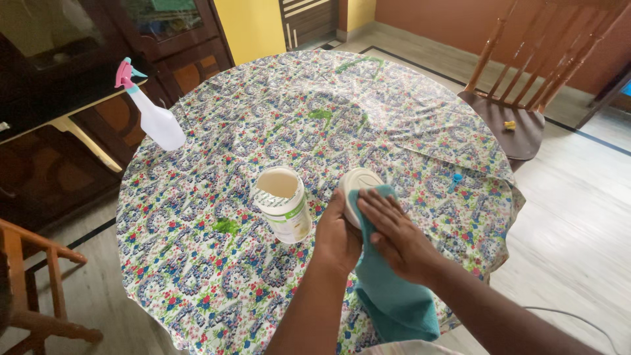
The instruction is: The person wipes a white plastic container and its lid with a teal cloth on a floral tablecloth, then places the container into a wooden cabinet. The person repeats the wiping and storing process with a second container.
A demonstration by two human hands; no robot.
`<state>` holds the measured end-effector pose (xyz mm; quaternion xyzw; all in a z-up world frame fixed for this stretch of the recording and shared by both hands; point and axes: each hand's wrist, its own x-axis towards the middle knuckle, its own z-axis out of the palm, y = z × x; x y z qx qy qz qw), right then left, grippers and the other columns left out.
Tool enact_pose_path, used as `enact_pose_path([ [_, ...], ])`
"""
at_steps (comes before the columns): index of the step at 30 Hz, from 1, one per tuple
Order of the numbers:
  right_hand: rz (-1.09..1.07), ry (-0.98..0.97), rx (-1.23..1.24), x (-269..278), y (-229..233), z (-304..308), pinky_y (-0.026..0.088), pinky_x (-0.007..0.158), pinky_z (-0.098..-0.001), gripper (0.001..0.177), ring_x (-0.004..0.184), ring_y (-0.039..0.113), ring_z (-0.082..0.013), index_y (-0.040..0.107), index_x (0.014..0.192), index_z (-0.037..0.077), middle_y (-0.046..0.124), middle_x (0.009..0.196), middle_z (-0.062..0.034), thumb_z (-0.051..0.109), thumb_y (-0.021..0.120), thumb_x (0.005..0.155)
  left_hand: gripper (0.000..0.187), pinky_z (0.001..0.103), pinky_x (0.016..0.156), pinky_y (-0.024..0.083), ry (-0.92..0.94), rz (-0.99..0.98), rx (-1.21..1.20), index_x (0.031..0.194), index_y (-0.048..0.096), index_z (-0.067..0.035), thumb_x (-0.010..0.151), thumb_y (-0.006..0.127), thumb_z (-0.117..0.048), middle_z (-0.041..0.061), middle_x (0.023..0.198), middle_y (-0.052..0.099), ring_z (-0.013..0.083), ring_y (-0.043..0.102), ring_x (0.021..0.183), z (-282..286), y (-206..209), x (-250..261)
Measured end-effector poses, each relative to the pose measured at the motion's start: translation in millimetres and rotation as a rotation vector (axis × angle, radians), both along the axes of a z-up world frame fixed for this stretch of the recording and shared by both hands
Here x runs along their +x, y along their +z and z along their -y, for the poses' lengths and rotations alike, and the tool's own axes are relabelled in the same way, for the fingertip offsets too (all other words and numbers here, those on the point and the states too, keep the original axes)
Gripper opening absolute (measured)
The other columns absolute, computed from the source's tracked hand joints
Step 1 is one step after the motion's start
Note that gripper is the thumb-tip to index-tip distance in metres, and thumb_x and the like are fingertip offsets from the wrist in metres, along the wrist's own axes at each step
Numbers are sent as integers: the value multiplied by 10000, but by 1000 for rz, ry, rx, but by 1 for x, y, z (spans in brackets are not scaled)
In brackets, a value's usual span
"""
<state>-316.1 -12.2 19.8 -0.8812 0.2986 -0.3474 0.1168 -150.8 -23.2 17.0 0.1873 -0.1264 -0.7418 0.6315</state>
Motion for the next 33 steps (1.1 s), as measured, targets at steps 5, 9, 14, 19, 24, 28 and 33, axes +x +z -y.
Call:
enact_pose_path([
  [5, 5, -92, -17, -10, 0, 10, 193, 1277, -481, 536, 1566, 290, -362, 437, 1542, 52, 374, 1657, -159, 152, 469, 1016, 515, 427, 1109, 479, 12, 17, 35, 1445, 492, -27, 1071, 358, -354, 147, 1427, 589, 266, 578, 1309, -6, 5, 8],
  [9, 58, -207, 100, 0, 13, 28, 239, 1239, -466, 519, 1532, 316, -357, 455, 1525, 61, 369, 1640, -171, 135, 465, 1012, 510, 393, 1135, 453, -45, 84, 0, 1461, 491, -54, 1079, 333, -353, 121, 1453, 583, 240, 571, 1332, -12, 1, -17],
  [14, 31, -40, 8, 19, 0, 1, 198, 1259, -498, 521, 1540, 328, -375, 458, 1521, 45, 412, 1626, -181, 138, 473, 1009, 542, 408, 1129, 450, -2, 93, 106, 1443, 511, -39, 1074, 328, -391, 143, 1422, 598, 259, 591, 1290, -5, -5, -3],
  [19, 210, -40, 130, 4, -8, 17, 253, 1236, -467, 474, 1529, 353, -355, 494, 1501, 50, 440, 1606, -200, 141, 473, 1036, 538, 414, 1129, 458, 38, 70, -31, 1447, 500, -23, 1070, 372, -385, 145, 1417, 592, 258, 584, 1300, -6, 0, 2],
  [24, 641, -111, 588, 6, -6, 43, 446, 1117, -449, 386, 1309, 582, -342, 558, 1428, 78, 667, 1355, -155, 169, 403, 1087, 513, 351, 1053, 471, -47, 484, 121, 1471, 494, -99, 1042, 454, -378, 74, 1384, 618, 200, 603, 1237, -22, 0, -27],
  [28, 412, 58, -115, 2, -13, 31, 442, 1161, -452, 290, 1328, 590, -313, 573, 1314, 38, 700, 1271, -128, 157, 382, 1130, 522, 316, 1004, 479, -107, 565, -35, 1479, 519, -33, 1047, 485, -324, 71, 1299, 640, 154, 607, 1165, -31, -2, -30],
  [33, 774, 87, 306, -7, -14, 48, 510, 883, -406, 367, 989, 610, -244, 585, 1267, 53, 619, 1085, -136, 262, 328, 1110, 492, 277, 967, 471, -127, 637, -331, 1472, 534, -73, 1023, 529, -274, 34, 1239, 637, 113, 574, 1104, -43, -4, -33],
])
